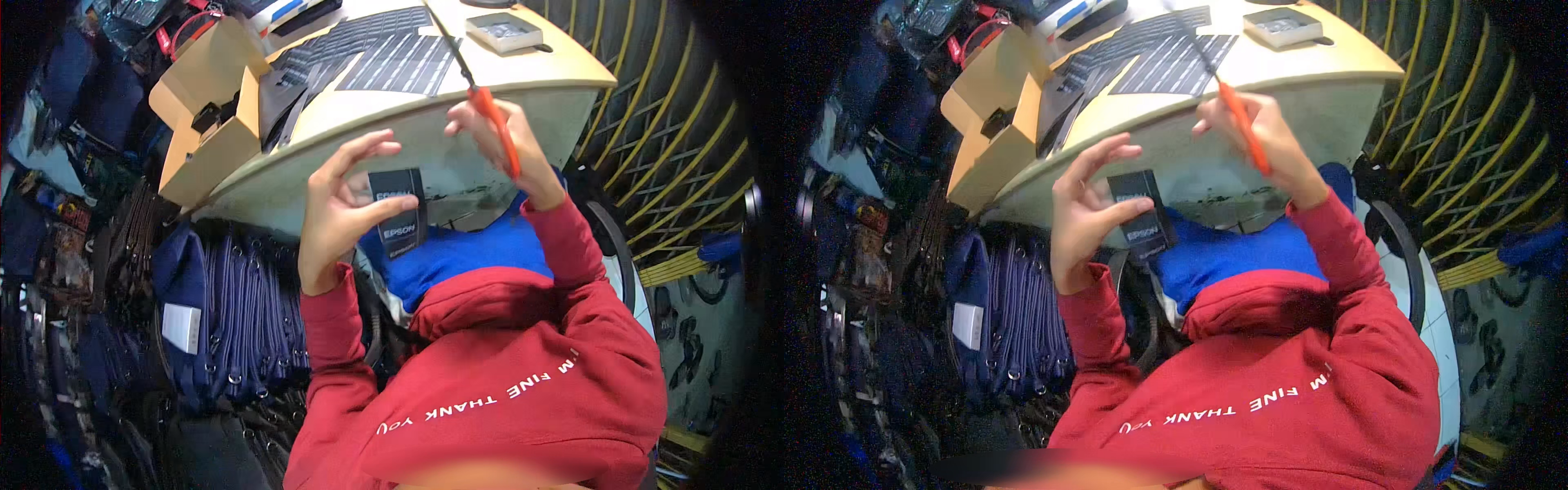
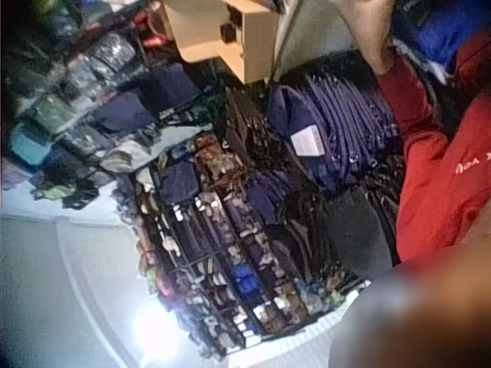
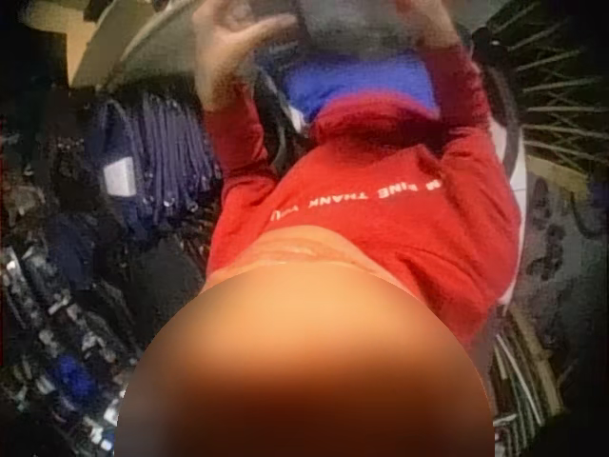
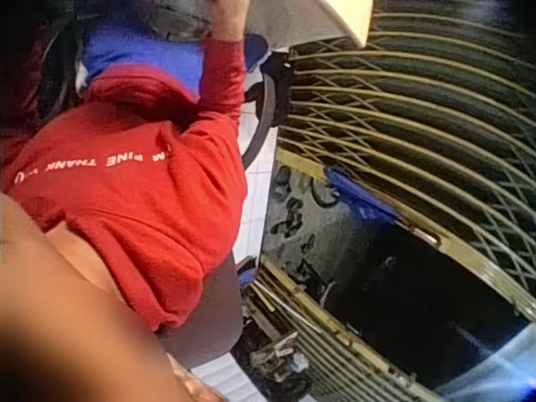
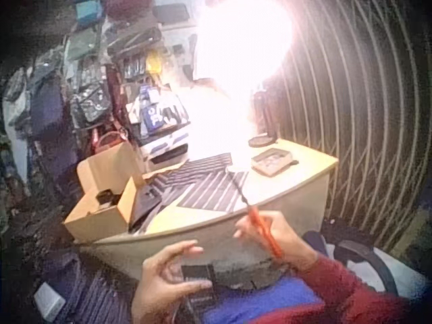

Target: The person is using scissors to cut individual labels from a sheet of Epson brand tags.

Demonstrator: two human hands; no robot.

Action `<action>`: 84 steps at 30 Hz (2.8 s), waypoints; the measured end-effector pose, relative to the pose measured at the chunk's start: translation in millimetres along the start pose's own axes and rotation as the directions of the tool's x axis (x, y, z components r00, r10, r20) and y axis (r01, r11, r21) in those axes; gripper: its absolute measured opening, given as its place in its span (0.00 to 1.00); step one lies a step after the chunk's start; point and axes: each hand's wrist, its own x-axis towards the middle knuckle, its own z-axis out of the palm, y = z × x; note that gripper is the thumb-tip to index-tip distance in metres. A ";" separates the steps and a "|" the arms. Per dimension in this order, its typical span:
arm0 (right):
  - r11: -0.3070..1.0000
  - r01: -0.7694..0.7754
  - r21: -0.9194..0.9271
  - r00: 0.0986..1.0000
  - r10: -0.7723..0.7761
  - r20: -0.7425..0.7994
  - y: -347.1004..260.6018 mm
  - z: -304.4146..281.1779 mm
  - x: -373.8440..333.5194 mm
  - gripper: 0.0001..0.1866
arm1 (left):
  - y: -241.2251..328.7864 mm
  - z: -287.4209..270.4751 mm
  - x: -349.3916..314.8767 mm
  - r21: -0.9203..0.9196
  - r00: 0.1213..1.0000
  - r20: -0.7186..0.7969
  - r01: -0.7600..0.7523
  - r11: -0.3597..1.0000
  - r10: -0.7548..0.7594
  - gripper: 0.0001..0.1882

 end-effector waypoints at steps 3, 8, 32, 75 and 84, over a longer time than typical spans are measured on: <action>0.972 -0.096 0.213 0.983 0.059 0.171 -7.0 35.8 -27.5 0.15 | -0.8 3.3 -2.3 -0.203 0.990 -0.048 0.118 0.972 -0.130 0.39; 0.983 -0.073 0.167 0.984 0.044 0.171 -15.0 60.7 -36.7 0.14 | 0.7 4.2 -2.5 -0.082 1.000 -0.020 0.011 0.997 -0.013 0.40; 0.984 -0.061 -0.169 0.911 0.124 0.392 3.6 33.1 -73.1 0.22 | 20.7 -31.3 -29.3 0.040 0.977 -0.185 -0.100 0.994 0.105 0.32; 0.958 -0.142 -0.248 0.573 0.284 0.769 1.1 23.0 -70.4 0.30 | 12.7 -55.8 -32.1 0.300 0.966 0.250 -0.011 0.954 -0.068 0.35; 0.952 -0.126 -0.280 0.542 0.302 0.784 -1.1 22.6 -69.5 0.29 | 11.3 -56.0 -32.7 0.309 0.966 0.252 -0.026 0.951 -0.056 0.34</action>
